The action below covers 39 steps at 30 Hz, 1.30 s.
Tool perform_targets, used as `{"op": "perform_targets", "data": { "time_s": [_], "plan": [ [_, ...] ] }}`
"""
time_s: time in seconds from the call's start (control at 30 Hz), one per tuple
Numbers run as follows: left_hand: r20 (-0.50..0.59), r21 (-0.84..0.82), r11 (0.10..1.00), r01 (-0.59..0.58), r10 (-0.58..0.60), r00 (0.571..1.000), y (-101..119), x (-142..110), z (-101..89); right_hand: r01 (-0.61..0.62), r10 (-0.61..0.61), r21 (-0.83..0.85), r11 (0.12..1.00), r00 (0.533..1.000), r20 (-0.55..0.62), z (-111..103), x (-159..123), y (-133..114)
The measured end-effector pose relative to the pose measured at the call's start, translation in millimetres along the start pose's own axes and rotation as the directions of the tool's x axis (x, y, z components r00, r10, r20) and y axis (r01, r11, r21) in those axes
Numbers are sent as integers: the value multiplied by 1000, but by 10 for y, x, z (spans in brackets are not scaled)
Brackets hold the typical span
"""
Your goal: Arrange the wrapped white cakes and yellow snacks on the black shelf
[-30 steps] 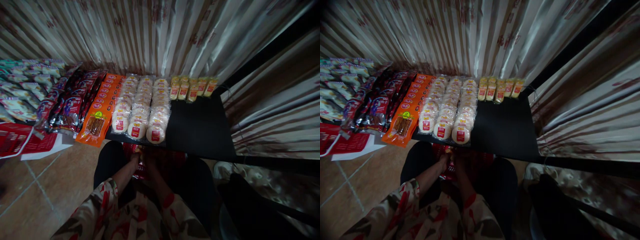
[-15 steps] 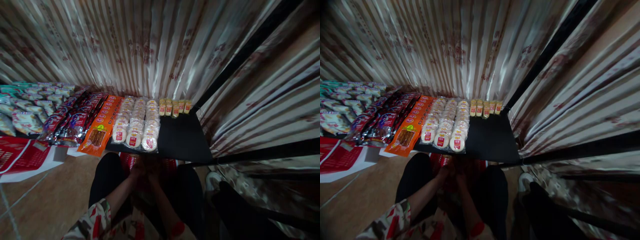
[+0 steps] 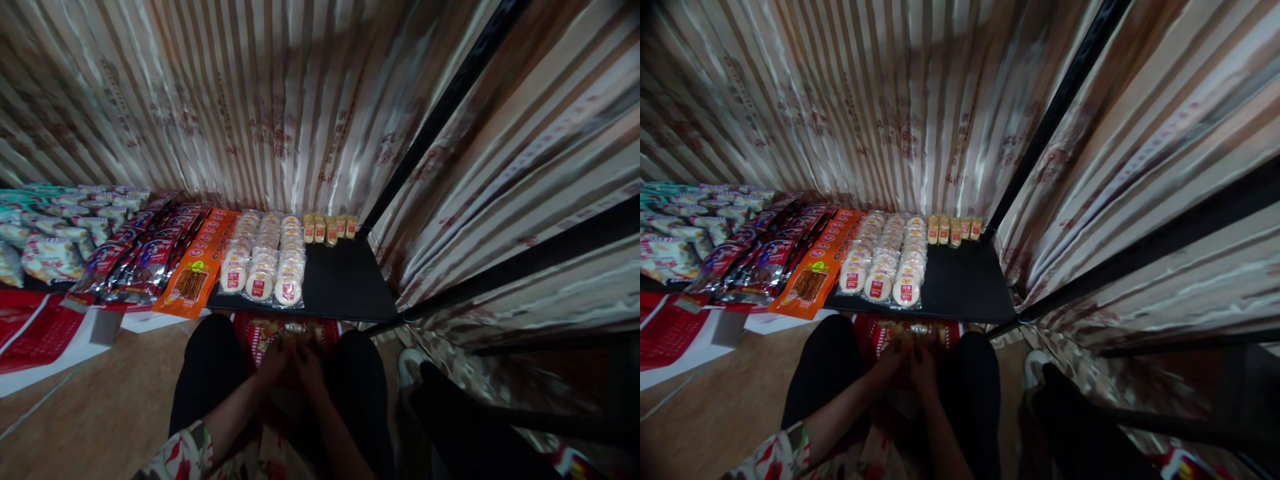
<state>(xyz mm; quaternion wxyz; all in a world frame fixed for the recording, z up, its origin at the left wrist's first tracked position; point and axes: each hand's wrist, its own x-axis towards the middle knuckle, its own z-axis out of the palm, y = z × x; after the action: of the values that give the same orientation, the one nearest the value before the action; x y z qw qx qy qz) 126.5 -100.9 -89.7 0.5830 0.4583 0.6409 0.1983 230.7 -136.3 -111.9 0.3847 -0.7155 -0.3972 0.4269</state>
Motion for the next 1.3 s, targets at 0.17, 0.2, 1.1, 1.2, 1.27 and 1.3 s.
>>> {"op": "perform_targets", "data": {
  "time_s": [0.17,0.2,1.1,1.2,1.27,1.3],
  "plan": [
    [27,41,994,-98,97,995,109,-123,60,24,-25,-46,999,999,-28,-120,-58,-33],
    [33,49,991,-124,122,992,130,-150,64,23,-26,-60,998,999,-44,-142,-67,-48],
    [-45,211,849,-484,503,863,1129,-354,197,205,-204,-24,978,942,-265,-807,-27,-929],
    [-35,241,846,-476,498,867,1165,-275,247,189,-201,-70,979,948,-245,-872,30,-943],
    [-18,270,852,-448,469,883,1213,-265,255,176,-195,-99,979,954,-226,-911,60,-946],
    [-8,282,857,-432,452,892,1246,-268,254,172,-194,-113,979,956,-219,-929,77,-945]
  ]
}}
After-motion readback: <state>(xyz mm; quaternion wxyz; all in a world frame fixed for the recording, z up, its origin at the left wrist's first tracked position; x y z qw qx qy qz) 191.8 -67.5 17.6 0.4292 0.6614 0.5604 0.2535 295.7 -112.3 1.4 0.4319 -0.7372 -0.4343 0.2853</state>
